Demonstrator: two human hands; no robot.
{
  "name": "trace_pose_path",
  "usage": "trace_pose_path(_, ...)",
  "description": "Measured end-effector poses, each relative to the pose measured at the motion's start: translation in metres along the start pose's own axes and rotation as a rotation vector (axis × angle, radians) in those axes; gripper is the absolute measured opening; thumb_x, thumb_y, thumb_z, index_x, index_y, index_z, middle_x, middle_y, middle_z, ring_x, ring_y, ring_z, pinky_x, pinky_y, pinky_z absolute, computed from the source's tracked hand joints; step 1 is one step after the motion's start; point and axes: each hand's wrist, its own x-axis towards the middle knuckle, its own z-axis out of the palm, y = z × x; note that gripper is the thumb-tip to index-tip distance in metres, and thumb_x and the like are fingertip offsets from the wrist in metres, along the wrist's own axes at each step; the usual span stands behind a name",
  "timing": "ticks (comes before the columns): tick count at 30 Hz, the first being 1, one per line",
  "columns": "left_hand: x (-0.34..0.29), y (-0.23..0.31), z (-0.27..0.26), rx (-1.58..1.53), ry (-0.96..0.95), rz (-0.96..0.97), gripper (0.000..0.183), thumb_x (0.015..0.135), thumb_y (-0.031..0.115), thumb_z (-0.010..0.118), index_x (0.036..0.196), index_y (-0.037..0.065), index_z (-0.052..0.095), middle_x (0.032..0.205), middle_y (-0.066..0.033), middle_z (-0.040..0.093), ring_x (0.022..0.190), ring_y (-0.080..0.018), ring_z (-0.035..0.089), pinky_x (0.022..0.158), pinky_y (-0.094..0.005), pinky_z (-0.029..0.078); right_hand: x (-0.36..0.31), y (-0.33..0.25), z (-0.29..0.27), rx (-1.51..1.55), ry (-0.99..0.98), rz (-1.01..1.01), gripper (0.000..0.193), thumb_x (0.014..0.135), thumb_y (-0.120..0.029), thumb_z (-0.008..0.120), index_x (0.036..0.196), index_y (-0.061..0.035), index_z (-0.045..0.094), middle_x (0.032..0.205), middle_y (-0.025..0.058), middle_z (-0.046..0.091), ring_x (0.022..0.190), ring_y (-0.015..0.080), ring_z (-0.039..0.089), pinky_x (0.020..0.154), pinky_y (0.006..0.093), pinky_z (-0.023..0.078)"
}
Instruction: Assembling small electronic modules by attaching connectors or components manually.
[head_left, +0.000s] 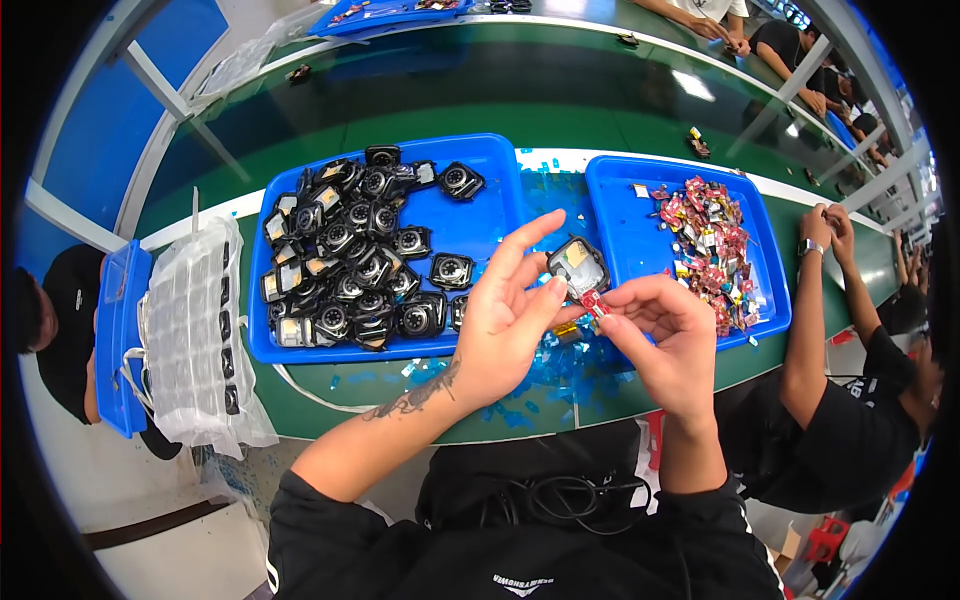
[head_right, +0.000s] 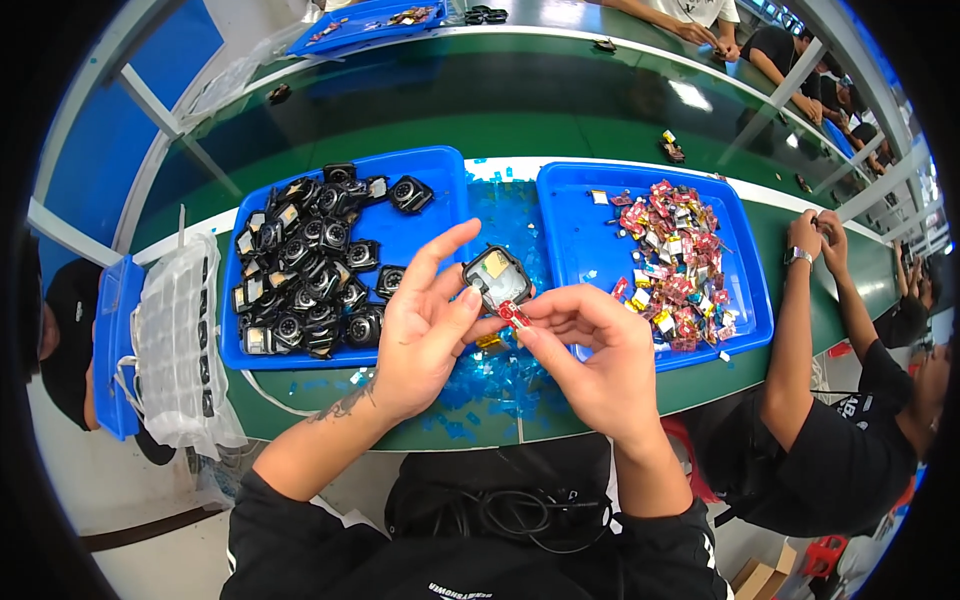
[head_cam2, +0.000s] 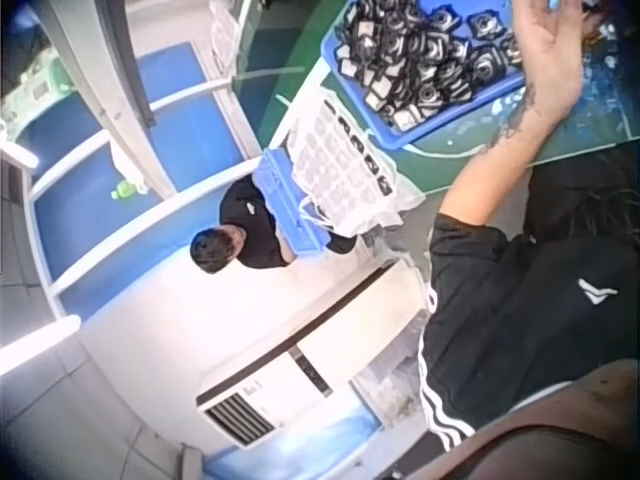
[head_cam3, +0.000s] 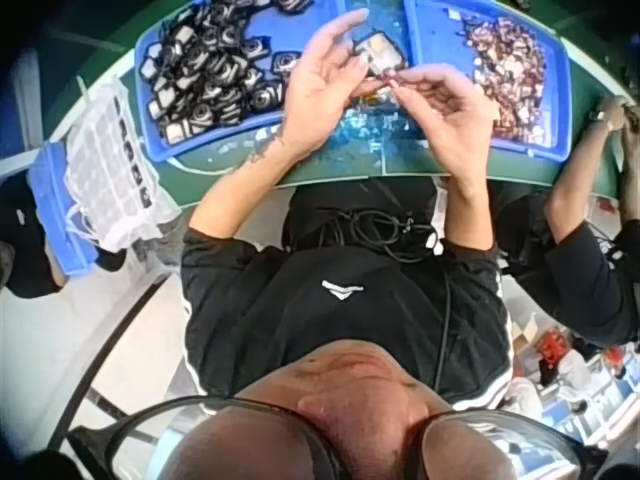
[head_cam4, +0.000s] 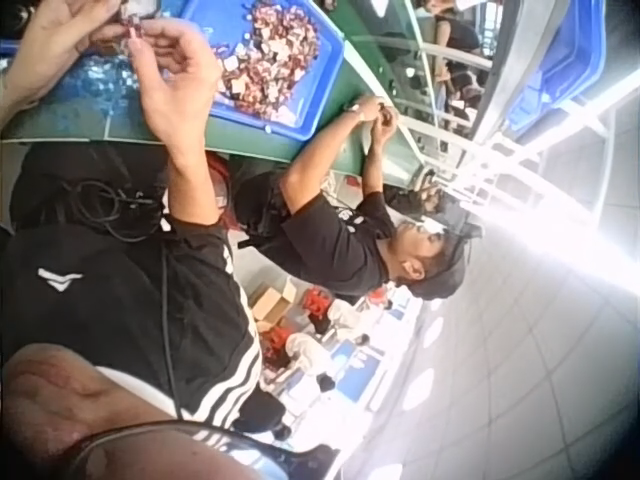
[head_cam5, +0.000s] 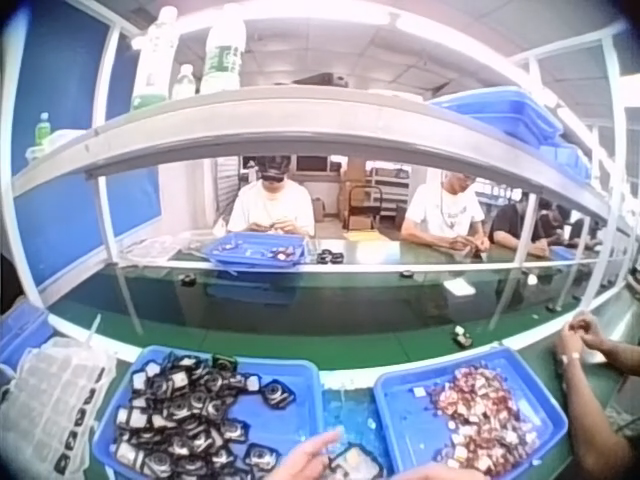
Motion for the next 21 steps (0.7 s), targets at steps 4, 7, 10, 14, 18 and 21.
trace_pose_path(4, 0.0, 0.011, -0.016, 0.948, -0.225, 0.441, 0.03, 0.082, -0.008, 0.062, 0.109, 0.001, 0.071, 0.113, -0.0139, 0.06, 0.085, -0.0143, 0.06, 0.071, -0.0239, 0.048, 0.006, -0.001, -0.007, 0.373, -0.054, 0.187, 0.013, 0.087, 0.001, 0.067, 0.098, 0.0026, 0.061, 0.09, 0.0076, 0.068, 0.081, 0.0101, 0.066, 0.072, 0.0231, 0.055)
trace_pose_path(7, 0.0, 0.013, -0.007, 0.977, -0.158, 0.482, 0.033, 0.078, -0.007, 0.068, 0.11, 0.003, 0.071, 0.107, -0.0113, 0.062, 0.076, -0.0125, 0.058, 0.065, -0.0243, 0.047, 0.006, 0.006, -0.011, 0.445, -0.13, 0.214, 0.011, 0.088, -0.001, 0.065, 0.098, 0.0017, 0.061, 0.09, 0.007, 0.068, 0.079, 0.0094, 0.066, 0.07, 0.0228, 0.056)
trace_pose_path(10, 0.001, 0.003, -0.016, 0.986, -0.153, 0.567, 0.034, 0.076, -0.008, 0.07, 0.108, 0.003, 0.072, 0.108, -0.0125, 0.062, 0.078, -0.0136, 0.061, 0.064, -0.0252, 0.049, 0.0, 0.0, -0.01, 0.421, -0.08, 0.204, 0.012, 0.088, -0.001, 0.065, 0.099, 0.0021, 0.061, 0.089, 0.0064, 0.067, 0.078, 0.0094, 0.066, 0.07, 0.0236, 0.057)
trace_pose_path(14, 0.0, 0.003, -0.013, 1.023, -0.149, 0.58, 0.033, 0.075, -0.008, 0.071, 0.107, 0.002, 0.072, 0.109, -0.013, 0.062, 0.084, -0.0174, 0.064, 0.067, -0.0262, 0.052, -0.007, -0.001, -0.012, 0.344, -0.052, 0.186, 0.017, 0.086, 0.002, 0.066, 0.101, 0.0025, 0.06, 0.089, 0.0056, 0.066, 0.078, 0.0088, 0.065, 0.07, 0.0237, 0.057)
trace_pose_path(18, 0.004, -0.001, -0.016, 0.997, -0.204, 0.628, 0.028, 0.076, -0.008, 0.07, 0.103, 0.001, 0.072, 0.107, -0.0139, 0.063, 0.085, -0.0197, 0.065, 0.068, -0.0262, 0.052, -0.009, -0.011, -0.011, 0.183, -0.02, 0.111, 0.024, 0.084, 0.008, 0.064, 0.107, 0.0024, 0.056, 0.091, 0.0053, 0.062, 0.083, 0.0086, 0.062, 0.07, 0.0238, 0.054)
trace_pose_path(21, 0.002, 0.003, -0.018, 0.997, -0.333, 0.377, 0.021, 0.082, 0.001, 0.07, 0.103, -0.002, 0.07, 0.103, -0.0149, 0.062, 0.085, -0.0236, 0.068, 0.07, -0.0287, 0.056, -0.005, -0.014, -0.019, -0.248, -0.065, -0.146, 0.026, 0.084, 0.01, 0.061, 0.108, 0.0019, 0.053, 0.091, 0.0065, 0.059, 0.083, 0.0115, 0.061, 0.07, 0.0267, 0.051)
